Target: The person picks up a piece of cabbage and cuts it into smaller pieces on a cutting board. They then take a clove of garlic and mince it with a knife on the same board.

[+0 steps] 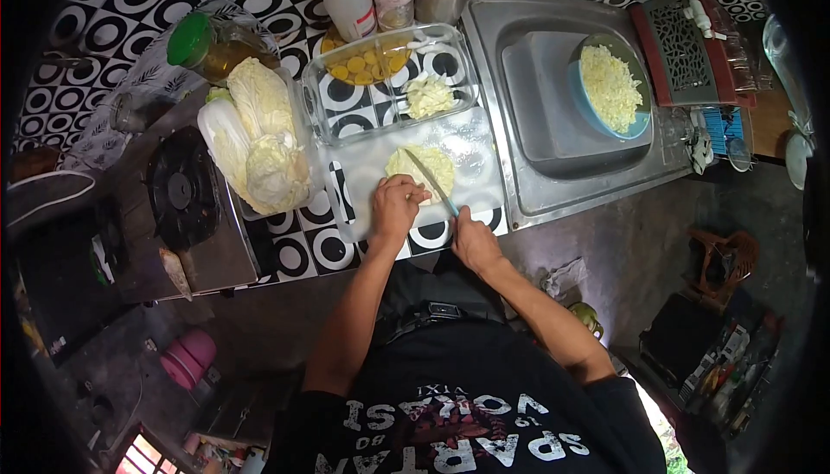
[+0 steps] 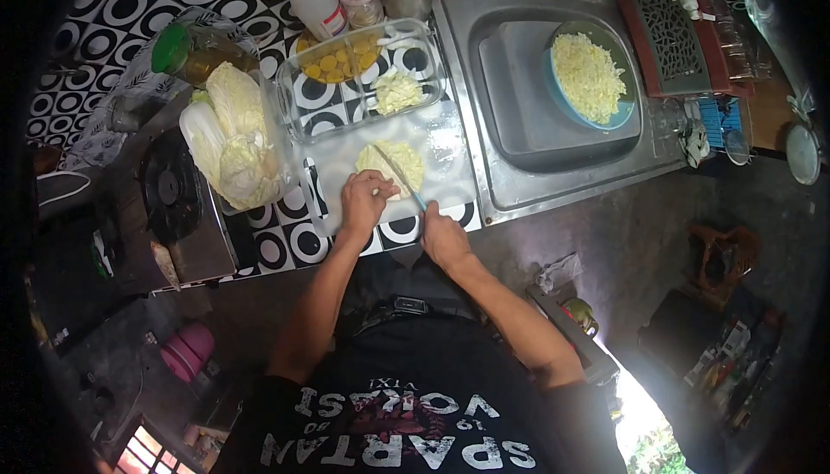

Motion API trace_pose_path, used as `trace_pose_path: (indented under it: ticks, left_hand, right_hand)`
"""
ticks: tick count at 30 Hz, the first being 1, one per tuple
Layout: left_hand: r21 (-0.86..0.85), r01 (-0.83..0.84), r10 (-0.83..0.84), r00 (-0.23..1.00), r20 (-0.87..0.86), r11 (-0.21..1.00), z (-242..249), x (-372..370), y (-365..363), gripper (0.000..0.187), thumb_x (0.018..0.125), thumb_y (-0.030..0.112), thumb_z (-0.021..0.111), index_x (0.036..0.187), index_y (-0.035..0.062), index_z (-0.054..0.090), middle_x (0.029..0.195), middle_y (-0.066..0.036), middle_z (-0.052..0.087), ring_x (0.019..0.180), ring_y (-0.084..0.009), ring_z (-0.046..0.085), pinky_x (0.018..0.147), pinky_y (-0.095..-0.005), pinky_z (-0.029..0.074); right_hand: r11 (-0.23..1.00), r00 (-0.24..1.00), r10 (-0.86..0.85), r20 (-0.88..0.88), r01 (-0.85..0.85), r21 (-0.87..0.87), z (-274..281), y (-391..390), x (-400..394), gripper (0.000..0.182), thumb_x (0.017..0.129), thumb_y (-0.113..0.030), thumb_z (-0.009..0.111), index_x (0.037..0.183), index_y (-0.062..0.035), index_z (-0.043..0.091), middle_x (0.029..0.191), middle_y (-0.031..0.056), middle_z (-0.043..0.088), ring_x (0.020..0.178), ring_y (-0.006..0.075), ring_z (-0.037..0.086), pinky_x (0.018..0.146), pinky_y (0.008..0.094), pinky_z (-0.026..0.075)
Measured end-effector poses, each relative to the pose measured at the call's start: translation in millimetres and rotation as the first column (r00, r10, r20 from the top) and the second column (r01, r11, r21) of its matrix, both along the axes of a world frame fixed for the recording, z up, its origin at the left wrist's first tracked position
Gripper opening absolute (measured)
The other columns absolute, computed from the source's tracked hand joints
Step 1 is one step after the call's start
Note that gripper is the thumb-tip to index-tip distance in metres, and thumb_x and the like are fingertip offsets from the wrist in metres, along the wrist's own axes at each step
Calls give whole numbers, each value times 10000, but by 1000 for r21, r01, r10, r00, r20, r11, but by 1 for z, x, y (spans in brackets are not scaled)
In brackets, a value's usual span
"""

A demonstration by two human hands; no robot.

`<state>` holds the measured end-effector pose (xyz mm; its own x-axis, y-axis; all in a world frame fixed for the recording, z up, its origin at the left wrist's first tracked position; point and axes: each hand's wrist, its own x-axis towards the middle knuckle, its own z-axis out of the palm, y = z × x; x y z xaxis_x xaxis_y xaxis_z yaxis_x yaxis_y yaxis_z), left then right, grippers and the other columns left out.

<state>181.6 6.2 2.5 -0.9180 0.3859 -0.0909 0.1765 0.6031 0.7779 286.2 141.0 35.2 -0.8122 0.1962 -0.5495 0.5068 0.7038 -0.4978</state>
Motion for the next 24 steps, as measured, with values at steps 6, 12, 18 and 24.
trace_pose_path:
  ticks: [6,12,18,24]
  left_hand:
    - [44,0,0,1000,-17,999,-1,1,-1,125,669,145,743,748,52,715,811,-68,634,764,-276,536,697,-368,430]
    - [17,9,-8,998,-57,1000,1,1,-1,142,669,153,733,738,34,699,791,-64,623,758,-276,539,699,-369,438]
    - [1,10,-9,1000,-18,1000,-2,1,-2,181,675,191,738,740,28,696,813,-75,624,804,-297,541,731,-391,440]
    - [-14,2,-2,1000,-11,1000,6,4,-3,139,701,150,721,792,47,704,856,-81,633,850,-292,540,769,-368,441]
  right_hand:
    - [999,996,19,89,-23,35,6,-9,-23,209,899,-183,473,946,0,384,741,279,608,755,464,605,686,528,480]
    - [997,996,13,85,-19,77,7,-12,-23,217,864,-154,512,958,-5,384,777,278,615,785,454,609,712,520,481]
    - [986,995,96,-17,-93,141,-2,1,-3,188,851,-120,482,946,0,374,711,295,599,709,478,595,654,541,474]
    - [995,991,-3,-135,17,99,-9,6,11,251,944,-235,399,942,15,370,666,307,574,661,503,565,607,576,442]
